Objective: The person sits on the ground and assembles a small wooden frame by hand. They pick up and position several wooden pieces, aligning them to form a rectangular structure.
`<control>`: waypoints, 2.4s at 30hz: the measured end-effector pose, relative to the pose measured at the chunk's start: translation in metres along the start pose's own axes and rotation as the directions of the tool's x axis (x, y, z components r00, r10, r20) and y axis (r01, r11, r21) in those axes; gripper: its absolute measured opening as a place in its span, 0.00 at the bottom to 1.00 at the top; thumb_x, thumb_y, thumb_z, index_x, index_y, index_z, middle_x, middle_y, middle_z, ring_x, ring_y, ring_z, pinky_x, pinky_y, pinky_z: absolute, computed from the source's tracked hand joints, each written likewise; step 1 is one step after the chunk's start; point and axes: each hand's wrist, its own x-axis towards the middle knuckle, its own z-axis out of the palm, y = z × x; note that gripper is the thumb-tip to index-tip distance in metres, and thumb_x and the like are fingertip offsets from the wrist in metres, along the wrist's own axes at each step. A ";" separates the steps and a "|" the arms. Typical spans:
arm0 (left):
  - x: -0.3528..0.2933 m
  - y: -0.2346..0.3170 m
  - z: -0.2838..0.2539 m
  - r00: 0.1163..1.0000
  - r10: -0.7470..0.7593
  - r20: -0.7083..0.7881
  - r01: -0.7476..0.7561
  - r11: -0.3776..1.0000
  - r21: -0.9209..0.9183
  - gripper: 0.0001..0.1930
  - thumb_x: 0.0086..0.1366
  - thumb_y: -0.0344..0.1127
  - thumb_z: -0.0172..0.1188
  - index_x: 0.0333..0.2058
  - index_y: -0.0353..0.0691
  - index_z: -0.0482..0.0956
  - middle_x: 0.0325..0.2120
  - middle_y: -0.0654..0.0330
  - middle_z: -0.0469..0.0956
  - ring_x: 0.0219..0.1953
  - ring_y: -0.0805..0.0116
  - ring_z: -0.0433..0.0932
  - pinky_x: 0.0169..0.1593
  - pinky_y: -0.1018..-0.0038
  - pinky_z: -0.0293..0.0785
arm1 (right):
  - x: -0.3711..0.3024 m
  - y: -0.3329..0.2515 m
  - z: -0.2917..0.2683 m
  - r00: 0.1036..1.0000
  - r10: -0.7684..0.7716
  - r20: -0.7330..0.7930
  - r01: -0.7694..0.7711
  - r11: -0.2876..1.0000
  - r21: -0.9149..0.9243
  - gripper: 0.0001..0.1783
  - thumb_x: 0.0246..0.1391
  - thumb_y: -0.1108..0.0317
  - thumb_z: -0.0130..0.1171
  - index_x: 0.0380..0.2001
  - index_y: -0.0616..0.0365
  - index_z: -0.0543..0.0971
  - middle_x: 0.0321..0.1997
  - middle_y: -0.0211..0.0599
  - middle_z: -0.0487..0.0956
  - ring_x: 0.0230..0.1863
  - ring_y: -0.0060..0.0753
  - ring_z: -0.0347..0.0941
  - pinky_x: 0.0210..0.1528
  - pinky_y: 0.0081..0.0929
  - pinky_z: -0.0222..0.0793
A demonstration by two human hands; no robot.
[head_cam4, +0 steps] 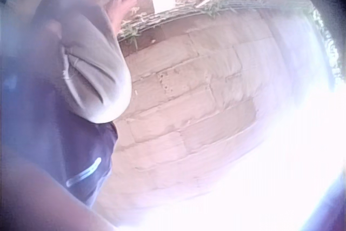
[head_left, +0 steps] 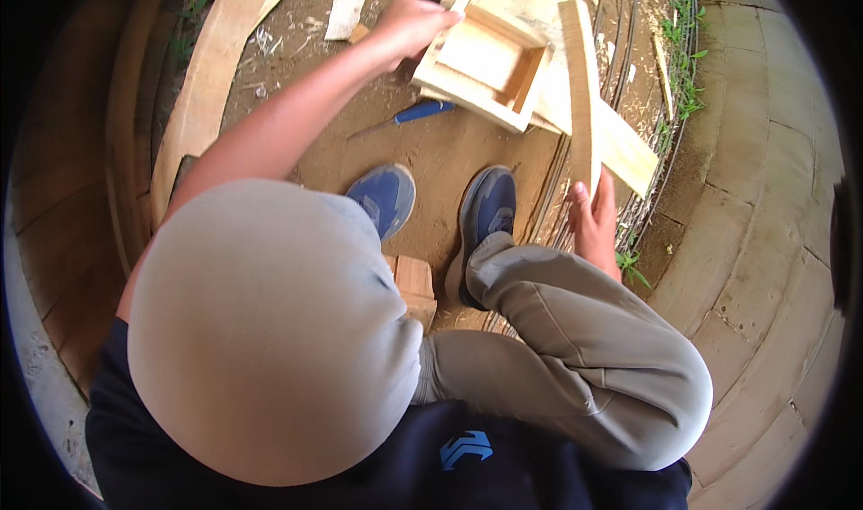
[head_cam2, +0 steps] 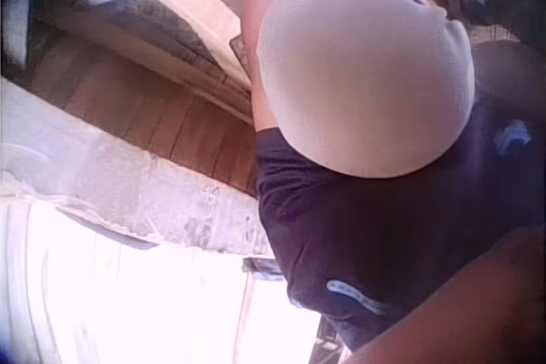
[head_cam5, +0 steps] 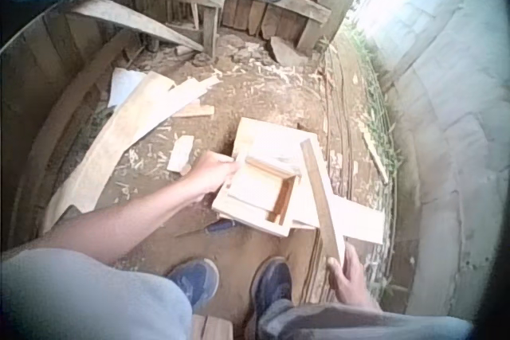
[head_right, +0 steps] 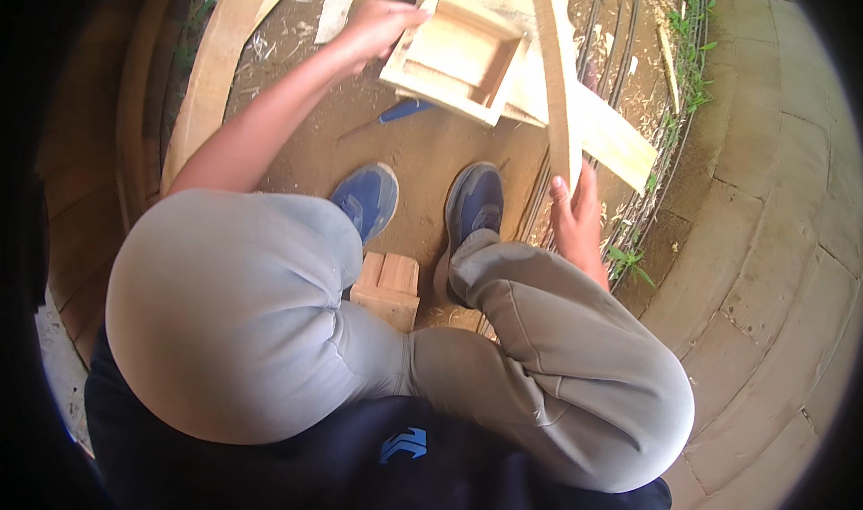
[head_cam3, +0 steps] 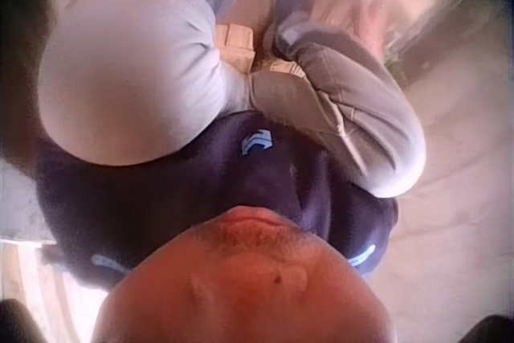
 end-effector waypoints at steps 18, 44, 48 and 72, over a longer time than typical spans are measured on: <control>0.007 0.006 -0.006 0.991 -0.121 0.060 0.134 0.932 -0.337 0.11 0.64 0.39 0.63 0.26 0.38 0.83 0.19 0.62 0.79 0.15 0.76 0.72 0.14 0.77 0.59 | 0.046 0.001 -0.024 0.987 -0.135 -0.083 0.094 0.920 -0.382 0.31 0.66 0.59 0.57 0.66 0.60 0.64 0.40 0.43 0.79 0.38 0.35 0.76 0.40 0.34 0.72; -0.012 0.019 0.004 0.998 -0.064 0.028 0.069 0.980 -0.184 0.19 0.70 0.41 0.58 0.52 0.33 0.80 0.29 0.63 0.82 0.22 0.83 0.74 0.21 0.83 0.66 | 0.205 -0.085 0.040 0.882 -0.312 0.354 0.456 0.757 -0.468 0.28 0.57 0.59 0.59 0.57 0.66 0.76 0.53 0.58 0.80 0.55 0.55 0.77 0.60 0.38 0.71; -0.004 0.006 0.006 1.000 0.012 0.013 -0.010 0.985 -0.170 0.22 0.71 0.41 0.55 0.58 0.34 0.76 0.33 0.63 0.82 0.23 0.83 0.74 0.21 0.82 0.65 | 0.203 -0.095 0.046 0.900 -0.281 0.333 0.426 0.726 -0.540 0.22 0.55 0.61 0.61 0.50 0.63 0.80 0.45 0.56 0.83 0.49 0.54 0.79 0.53 0.41 0.74; 0.019 -0.017 0.015 0.984 0.171 -0.046 -0.164 0.978 0.126 0.23 0.75 0.43 0.50 0.56 0.27 0.75 0.52 0.50 0.75 0.56 0.61 0.73 0.61 0.71 0.64 | 0.213 -0.076 0.056 0.821 -0.410 0.398 0.571 0.615 -0.544 0.13 0.61 0.64 0.56 0.35 0.67 0.78 0.43 0.56 0.78 0.48 0.57 0.75 0.53 0.45 0.70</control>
